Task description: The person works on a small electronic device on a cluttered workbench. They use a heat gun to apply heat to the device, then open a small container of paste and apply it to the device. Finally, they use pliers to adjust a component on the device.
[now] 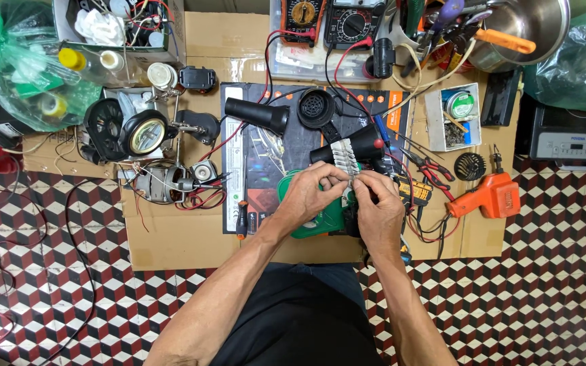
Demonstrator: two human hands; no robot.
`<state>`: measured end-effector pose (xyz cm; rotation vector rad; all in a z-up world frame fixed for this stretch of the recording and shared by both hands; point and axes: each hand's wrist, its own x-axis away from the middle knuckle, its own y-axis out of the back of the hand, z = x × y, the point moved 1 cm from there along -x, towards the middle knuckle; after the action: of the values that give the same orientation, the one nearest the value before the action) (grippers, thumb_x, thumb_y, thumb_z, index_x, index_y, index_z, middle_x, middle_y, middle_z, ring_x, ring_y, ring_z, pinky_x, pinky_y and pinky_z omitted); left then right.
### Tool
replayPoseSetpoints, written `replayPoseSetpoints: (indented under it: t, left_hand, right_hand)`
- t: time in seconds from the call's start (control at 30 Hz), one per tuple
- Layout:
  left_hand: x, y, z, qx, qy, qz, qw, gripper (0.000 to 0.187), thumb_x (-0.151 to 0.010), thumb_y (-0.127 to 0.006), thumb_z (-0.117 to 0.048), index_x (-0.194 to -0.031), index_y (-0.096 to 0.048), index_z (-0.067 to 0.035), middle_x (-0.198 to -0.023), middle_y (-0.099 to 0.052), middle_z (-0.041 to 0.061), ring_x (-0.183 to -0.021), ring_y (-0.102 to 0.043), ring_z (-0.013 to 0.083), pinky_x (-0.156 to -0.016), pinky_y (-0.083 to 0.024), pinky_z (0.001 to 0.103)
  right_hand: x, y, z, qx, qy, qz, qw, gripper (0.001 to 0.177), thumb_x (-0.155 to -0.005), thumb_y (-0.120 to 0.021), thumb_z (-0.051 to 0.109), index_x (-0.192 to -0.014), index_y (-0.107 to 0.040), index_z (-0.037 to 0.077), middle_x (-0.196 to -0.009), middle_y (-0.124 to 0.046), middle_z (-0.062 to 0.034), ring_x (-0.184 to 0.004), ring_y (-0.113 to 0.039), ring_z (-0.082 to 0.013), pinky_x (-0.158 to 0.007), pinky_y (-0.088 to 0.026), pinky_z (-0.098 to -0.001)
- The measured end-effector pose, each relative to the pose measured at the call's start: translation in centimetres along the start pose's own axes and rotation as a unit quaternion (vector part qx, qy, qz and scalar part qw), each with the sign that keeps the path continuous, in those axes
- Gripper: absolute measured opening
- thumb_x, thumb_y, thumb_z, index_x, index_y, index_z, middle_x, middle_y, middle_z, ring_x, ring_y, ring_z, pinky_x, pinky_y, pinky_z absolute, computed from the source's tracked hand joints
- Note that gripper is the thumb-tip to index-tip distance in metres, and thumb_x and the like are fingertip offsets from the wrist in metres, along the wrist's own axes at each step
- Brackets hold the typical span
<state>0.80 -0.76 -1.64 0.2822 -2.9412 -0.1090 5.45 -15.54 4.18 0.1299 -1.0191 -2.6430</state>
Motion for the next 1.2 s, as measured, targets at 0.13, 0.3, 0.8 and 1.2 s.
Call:
replayPoseSetpoints:
  t: [0.13, 0.3, 0.8, 1.2]
  left_hand:
    - [0.05, -0.05, -0.09, 0.021, -0.006, -0.002, 1.000, 0.018, -0.089, -0.076, -0.015, -0.104, -0.074, -0.005, -0.087, -0.065, 0.003, -0.072, -0.060, 0.0112, -0.068, -0.053, 0.028]
    - [0.02, -0.07, -0.27, 0.017, 0.003, -0.001, 1.000, 0.020, -0.088, -0.079, -0.016, -0.103, -0.075, -0.005, -0.086, -0.065, 0.004, -0.070, -0.059, 0.0114, -0.067, -0.053, 0.027]
    - [0.00, -0.57, -0.21, -0.006, -0.005, -0.019, 1.000, 0.020, -0.085, -0.080, -0.018, -0.102, -0.075, -0.008, -0.086, -0.065, 0.003, -0.066, -0.059, 0.0122, -0.062, -0.052, 0.028]
    - [0.12, -0.58, -0.35, 0.000, -0.016, -0.027, 1.000, 0.017, -0.087, -0.077, -0.014, -0.103, -0.075, -0.008, -0.088, -0.066, 0.003, -0.068, -0.060, 0.0118, -0.063, -0.053, 0.028]
  right_hand:
    - [-0.03, 0.26, 0.53, 0.006, -0.009, 0.005, 1.000, 0.014, -0.096, -0.070, 0.010, -0.105, -0.073, 0.000, -0.111, -0.073, -0.0102, -0.105, -0.067, -0.0252, -0.093, -0.052, -0.0349]
    - [-0.02, 0.18, 0.33, 0.006, 0.000, 0.004, 1.000, 0.013, -0.096, -0.069, 0.009, -0.104, -0.073, 0.000, -0.110, -0.073, -0.0104, -0.104, -0.068, -0.0252, -0.093, -0.051, -0.0352]
    - [-0.02, 0.17, -0.04, 0.007, 0.001, 0.010, 1.000, 0.013, -0.098, -0.067, 0.008, -0.107, -0.071, 0.000, -0.111, -0.073, -0.0106, -0.105, -0.066, -0.0248, -0.094, -0.051, -0.0354]
    - [-0.05, 0.18, 0.15, 0.009, -0.004, 0.011, 1.000, 0.013, -0.099, -0.067, 0.009, -0.107, -0.071, 0.000, -0.111, -0.073, -0.0104, -0.105, -0.066, -0.0249, -0.094, -0.051, -0.0358]
